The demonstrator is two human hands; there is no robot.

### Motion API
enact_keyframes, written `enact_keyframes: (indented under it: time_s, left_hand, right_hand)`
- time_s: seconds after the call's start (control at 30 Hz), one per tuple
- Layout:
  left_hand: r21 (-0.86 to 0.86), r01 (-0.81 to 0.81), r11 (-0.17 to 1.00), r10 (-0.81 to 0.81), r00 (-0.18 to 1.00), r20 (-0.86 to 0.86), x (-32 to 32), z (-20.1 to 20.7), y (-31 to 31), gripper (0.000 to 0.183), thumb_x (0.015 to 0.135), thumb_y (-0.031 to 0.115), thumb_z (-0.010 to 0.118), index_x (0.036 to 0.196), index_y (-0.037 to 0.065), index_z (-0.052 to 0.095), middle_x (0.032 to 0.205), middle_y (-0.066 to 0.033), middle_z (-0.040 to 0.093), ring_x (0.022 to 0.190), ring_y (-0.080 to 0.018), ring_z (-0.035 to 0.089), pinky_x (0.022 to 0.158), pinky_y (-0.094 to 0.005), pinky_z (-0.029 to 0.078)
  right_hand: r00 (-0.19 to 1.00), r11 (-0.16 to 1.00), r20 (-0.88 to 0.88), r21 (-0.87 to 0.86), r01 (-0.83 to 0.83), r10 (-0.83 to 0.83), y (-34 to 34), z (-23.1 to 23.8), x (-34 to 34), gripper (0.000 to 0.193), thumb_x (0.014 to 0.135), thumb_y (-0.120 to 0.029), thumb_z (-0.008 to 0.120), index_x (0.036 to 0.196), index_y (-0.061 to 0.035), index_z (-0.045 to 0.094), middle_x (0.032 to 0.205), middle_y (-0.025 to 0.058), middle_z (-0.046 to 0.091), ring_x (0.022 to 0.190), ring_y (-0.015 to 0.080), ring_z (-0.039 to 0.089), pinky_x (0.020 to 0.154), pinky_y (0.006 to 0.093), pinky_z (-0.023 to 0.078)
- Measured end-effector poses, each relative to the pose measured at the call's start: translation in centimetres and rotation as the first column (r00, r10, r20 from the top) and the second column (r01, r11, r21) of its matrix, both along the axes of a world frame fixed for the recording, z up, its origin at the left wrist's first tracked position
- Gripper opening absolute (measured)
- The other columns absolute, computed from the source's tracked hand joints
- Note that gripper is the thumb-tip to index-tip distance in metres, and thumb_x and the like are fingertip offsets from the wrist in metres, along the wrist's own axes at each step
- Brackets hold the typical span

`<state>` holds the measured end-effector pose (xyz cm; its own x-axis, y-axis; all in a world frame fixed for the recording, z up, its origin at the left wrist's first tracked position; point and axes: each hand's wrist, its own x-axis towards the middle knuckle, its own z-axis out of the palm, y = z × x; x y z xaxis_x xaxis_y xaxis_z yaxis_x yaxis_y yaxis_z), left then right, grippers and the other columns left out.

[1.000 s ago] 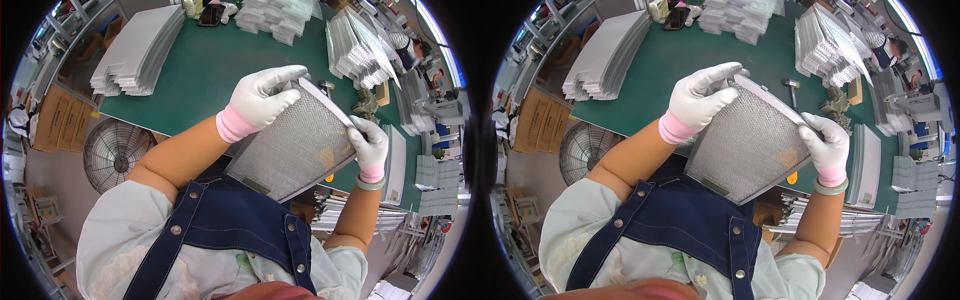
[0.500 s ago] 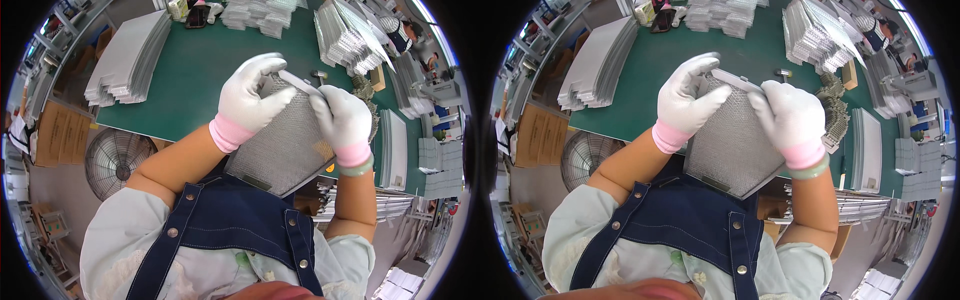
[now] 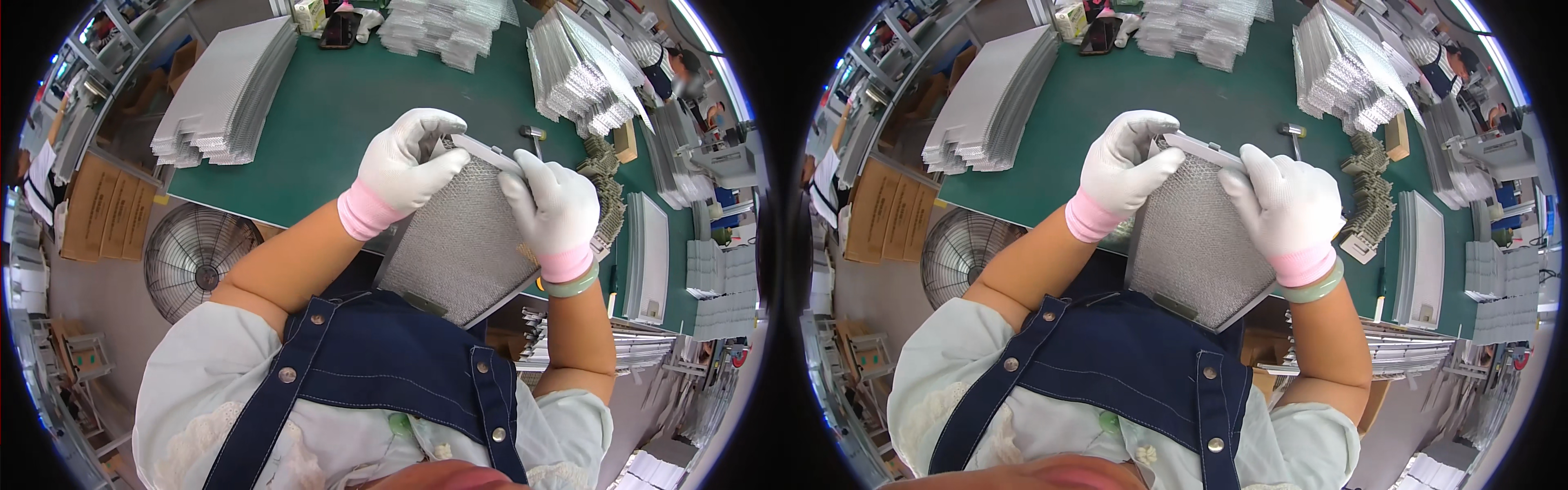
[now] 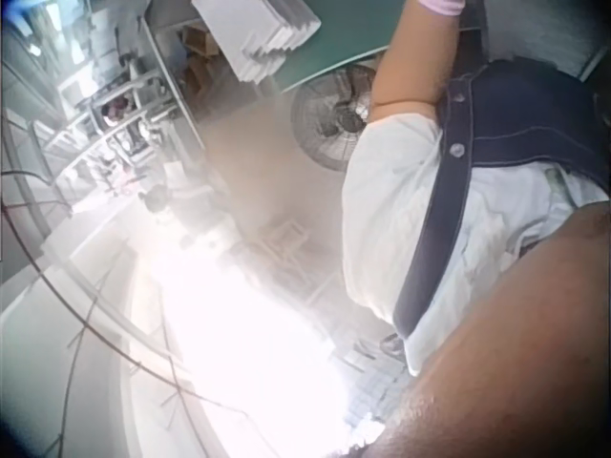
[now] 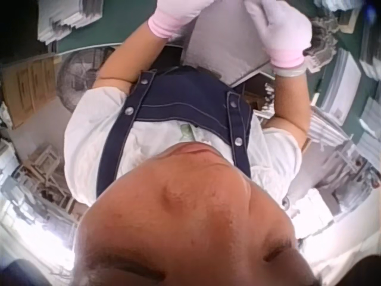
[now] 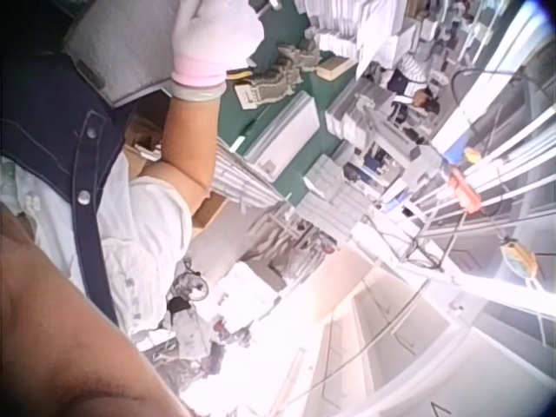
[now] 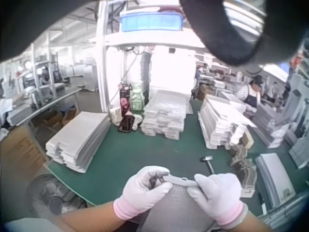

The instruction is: The person assembles metal mesh screens into rectangular frames. They place a plastic insert onto the mesh, fit the mesh into the frame, and secure the edges using a hammer and a screwdriver. The person repeats this process for multiple units, stacking the finished frames on the table.

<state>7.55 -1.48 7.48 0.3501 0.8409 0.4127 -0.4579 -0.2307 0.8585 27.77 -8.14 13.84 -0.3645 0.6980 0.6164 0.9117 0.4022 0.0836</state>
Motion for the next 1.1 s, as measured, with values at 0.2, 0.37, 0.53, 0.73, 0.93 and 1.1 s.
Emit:
enact_keyframes:
  time_s: [0.2,0.37,0.53,0.73,0.93,1.1]
  left_hand:
    - [-0.038,-0.18,0.983,0.178,0.983,-0.051,0.7,1.5,-1.3,0.029,0.087,-0.001,0.066,0.115,0.0,0.057,0.088,0.0006,0.06,0.069,-0.0003,0.05,0.06,-0.0178,0.042]
    - [0.063,0.012,0.998,0.005,0.961,-0.278,-1.7,0.1,-0.5,0.038,0.085,-0.004,0.069,0.12,0.001,0.055,0.099,-0.0029,0.063,0.081,-0.0045,0.057,0.073,-0.0189,0.048]
    - [0.536,-0.054,0.842,0.309,0.864,-0.398,-2.3,-0.8,0.9,0.053,0.082,0.007,0.075,0.128,0.001,0.05,0.115,-0.0119,0.063,0.103,-0.0158,0.062,0.091,-0.0297,0.049]
    - [0.515,-0.306,0.801,0.448,0.876,-0.177,-1.6,-1.6,-2.0,0.055,0.09,0.019,0.069,0.135,-0.001,0.044,0.121,-0.0208,0.061,0.111,-0.0264,0.063,0.095,-0.0351,0.048]
    - [0.459,-0.341,0.82,0.511,0.798,-0.32,0.0,-1.3,-5.4,0.041,0.097,0.023,0.058,0.127,-0.003,0.052,0.107,-0.0188,0.065,0.096,-0.0273,0.067,0.085,-0.0338,0.051]
    - [0.895,-0.223,0.387,0.757,0.631,-0.171,0.6,13.3,-4.6,0.035,0.093,0.026,0.064,0.117,0.0,0.061,0.091,-0.0161,0.067,0.08,-0.0303,0.066,0.073,-0.034,0.053]
  right_hand:
    - [1.0,1.0,-0.004,0.004,-0.017,0.017,0.2,0.1,-0.4,0.03,0.084,-0.029,0.072,0.104,-0.0073,0.067,0.066,0.0067,0.059,0.057,0.0241,0.06,0.053,0.0355,0.045]
    - [0.999,1.0,-0.011,-0.005,-0.031,0.031,-0.2,0.0,-0.3,0.031,0.084,-0.029,0.072,0.106,-0.0069,0.068,0.066,0.0058,0.06,0.057,0.0234,0.06,0.053,0.0354,0.045]
    - [0.997,1.0,0.072,-0.015,0.027,-0.026,-0.1,-0.9,-0.8,0.031,0.084,-0.029,0.071,0.106,-0.0069,0.068,0.067,0.0052,0.06,0.057,0.0231,0.06,0.053,0.0362,0.044]
    - [0.999,0.999,0.035,0.019,0.026,-0.026,-1.2,-0.2,-0.4,0.029,0.085,-0.027,0.071,0.106,-0.0075,0.068,0.066,0.0051,0.059,0.056,0.023,0.059,0.052,0.0361,0.043]
    - [0.996,0.993,-0.049,0.089,0.073,-0.068,-2.9,1.5,-0.7,0.026,0.083,-0.025,0.073,0.103,-0.0074,0.07,0.066,0.0056,0.059,0.059,0.024,0.061,0.054,0.0367,0.045]
    - [0.708,0.971,-0.706,0.175,0.164,0.007,-6.7,7.0,-1.0,0.02,0.093,-0.013,0.066,0.107,0.0009,0.068,0.081,0.0024,0.066,0.064,0.0057,0.053,0.06,0.0207,0.043]
